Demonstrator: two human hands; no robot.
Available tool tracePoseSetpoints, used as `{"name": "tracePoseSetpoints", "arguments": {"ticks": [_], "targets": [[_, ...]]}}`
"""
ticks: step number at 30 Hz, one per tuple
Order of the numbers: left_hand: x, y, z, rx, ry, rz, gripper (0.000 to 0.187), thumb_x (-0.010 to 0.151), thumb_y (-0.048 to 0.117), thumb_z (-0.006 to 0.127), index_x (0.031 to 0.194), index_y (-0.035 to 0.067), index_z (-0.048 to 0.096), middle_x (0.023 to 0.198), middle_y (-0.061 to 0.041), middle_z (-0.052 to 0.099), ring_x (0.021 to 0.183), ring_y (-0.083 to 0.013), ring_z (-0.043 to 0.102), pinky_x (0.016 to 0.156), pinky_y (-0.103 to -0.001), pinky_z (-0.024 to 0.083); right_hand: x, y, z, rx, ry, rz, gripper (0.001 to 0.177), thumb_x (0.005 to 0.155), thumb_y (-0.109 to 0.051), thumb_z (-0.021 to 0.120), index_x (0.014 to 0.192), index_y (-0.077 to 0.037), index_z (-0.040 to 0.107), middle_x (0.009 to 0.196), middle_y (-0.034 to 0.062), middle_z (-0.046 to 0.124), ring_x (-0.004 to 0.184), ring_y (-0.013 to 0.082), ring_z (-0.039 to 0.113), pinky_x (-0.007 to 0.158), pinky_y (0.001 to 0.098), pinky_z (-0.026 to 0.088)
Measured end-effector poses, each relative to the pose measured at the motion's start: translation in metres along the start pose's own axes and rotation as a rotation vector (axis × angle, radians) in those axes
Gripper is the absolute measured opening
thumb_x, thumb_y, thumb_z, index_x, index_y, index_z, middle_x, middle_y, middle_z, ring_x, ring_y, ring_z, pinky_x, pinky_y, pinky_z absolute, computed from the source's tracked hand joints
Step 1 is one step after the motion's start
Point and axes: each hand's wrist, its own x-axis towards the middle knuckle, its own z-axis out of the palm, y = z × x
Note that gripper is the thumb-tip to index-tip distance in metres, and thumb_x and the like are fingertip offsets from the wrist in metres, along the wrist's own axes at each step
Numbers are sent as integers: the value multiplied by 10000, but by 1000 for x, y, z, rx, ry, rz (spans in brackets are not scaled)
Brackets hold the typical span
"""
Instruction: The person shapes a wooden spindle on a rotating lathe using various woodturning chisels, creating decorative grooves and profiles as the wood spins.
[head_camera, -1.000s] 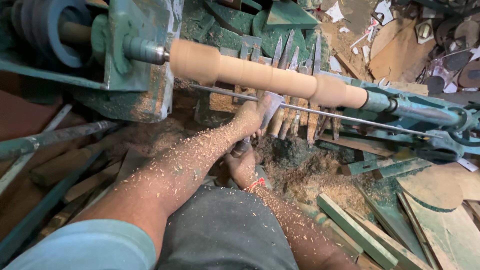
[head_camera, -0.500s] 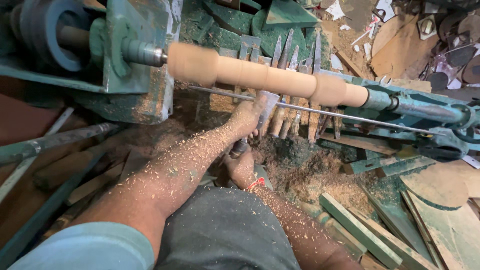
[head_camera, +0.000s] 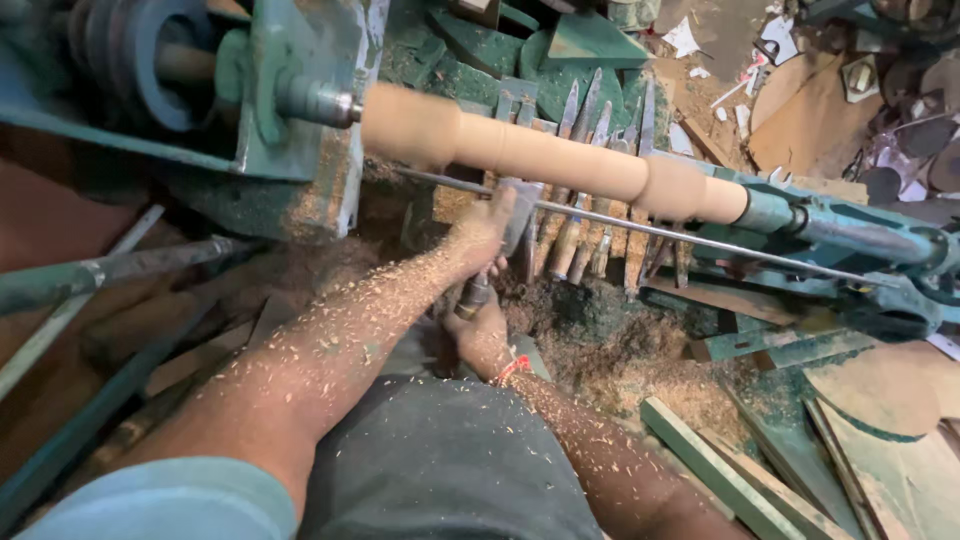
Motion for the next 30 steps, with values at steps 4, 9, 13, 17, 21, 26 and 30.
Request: {"name": "tracePoseSetpoints", "arguments": {"ticks": [4,9,13,17,21,26,30], "targets": [[5,6,21,94,-72,46,819,926,748,322,724,14,625,526,-109,623,391,-210,656,344,-338,532,-6,7,-11,129,67,-133,499,844,-47,753,1269,-2,496,1077,125,700,953,226,700,856,378,579],[8,21,28,156,-33,-54,815,946,733,352,721,-1,623,516,-130,626,379,-219,630,351,-346,508,-4,-8,-6,454,66,-24,448,823,-20,687,1219,12,479,984,141,684,808,266,721,699,430,616],[5,25,26,117,-38,-46,794,948,724,390,754,-18,598,537,-106,611,381,-207,620,337,-352,495,-9,-30,-7,167,113,40,390,824,-29,713,1162,16,522,928,163,742,790,256,754,703,379,621],[6,19,25,94,-14,38,726,918,722,384,824,34,598,533,-81,605,369,-199,618,319,-342,493,-10,-42,-6,94,121,100,406,807,-78,730,1149,17,533,910,155,750,774,253,764,722,377,629],[9,14,23,99,-59,54,765,943,726,363,809,14,608,522,-79,590,368,-194,617,315,-331,482,-9,-37,-3,-16,185,-9,456,805,-134,778,1164,10,535,938,134,743,817,246,756,762,391,611],[6,9,13,67,-28,1,804,955,723,395,787,-32,615,520,-93,593,384,-196,633,330,-328,510,-3,-24,2,176,65,-119,465,827,-141,739,1225,-3,541,1064,141,725,957,249,728,854,376,581],[1,6,-11,34,-1,-27,813,946,737,381,787,-30,600,532,-99,600,392,-198,633,339,-327,512,-5,-23,13,-69,76,-112,543,812,-151,783,1271,-9,529,1081,149,735,998,242,706,899,367,543]]}}
